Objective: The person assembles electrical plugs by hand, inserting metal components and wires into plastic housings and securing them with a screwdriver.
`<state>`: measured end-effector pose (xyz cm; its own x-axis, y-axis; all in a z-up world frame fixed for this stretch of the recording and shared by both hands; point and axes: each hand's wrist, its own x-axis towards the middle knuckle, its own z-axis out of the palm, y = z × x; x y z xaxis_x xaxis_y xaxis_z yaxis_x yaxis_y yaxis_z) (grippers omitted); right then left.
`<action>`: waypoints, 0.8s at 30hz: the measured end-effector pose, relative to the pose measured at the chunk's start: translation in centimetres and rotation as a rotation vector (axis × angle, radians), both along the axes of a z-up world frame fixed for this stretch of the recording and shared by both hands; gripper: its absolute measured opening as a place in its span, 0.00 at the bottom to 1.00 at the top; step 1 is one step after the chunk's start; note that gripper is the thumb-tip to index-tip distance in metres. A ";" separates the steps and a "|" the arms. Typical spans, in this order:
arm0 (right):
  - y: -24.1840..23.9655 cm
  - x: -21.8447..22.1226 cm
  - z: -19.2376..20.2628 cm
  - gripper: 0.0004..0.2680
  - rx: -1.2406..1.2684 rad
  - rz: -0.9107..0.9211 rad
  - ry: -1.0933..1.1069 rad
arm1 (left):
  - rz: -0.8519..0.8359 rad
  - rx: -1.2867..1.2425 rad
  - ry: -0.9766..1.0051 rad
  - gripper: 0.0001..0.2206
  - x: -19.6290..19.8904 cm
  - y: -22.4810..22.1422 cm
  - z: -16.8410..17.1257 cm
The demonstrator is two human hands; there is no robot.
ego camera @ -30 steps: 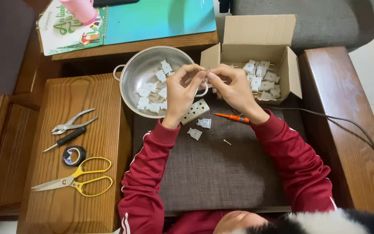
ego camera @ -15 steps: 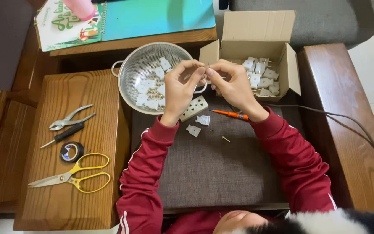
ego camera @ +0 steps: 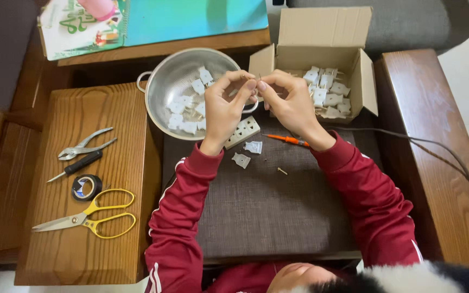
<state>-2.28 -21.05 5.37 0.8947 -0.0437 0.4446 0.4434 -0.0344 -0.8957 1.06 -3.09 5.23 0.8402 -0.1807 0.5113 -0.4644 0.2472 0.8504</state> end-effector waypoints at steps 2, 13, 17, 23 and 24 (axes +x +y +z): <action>-0.3 0.2 -0.9 0.06 -0.002 0.000 0.005 | 0.002 0.005 0.003 0.06 -0.2 0.0 -0.1; -0.7 0.9 -1.4 0.07 -0.021 0.008 0.006 | 0.013 0.010 0.000 0.06 0.1 0.0 0.3; -0.3 0.1 -0.8 0.06 -0.032 0.007 -0.014 | 0.012 0.003 0.005 0.06 -0.5 0.2 0.3; -0.3 0.6 -0.6 0.06 -0.021 0.009 -0.010 | 0.016 -0.001 0.010 0.07 0.1 0.1 0.1; -0.3 0.7 -0.5 0.06 -0.015 0.010 -0.007 | 0.017 0.000 0.008 0.07 0.2 0.0 0.0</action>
<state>-1.62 -21.33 4.89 0.8920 -0.0283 0.4512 0.4499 -0.0439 -0.8920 1.26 -3.08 5.19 0.8471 -0.1664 0.5048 -0.4619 0.2393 0.8540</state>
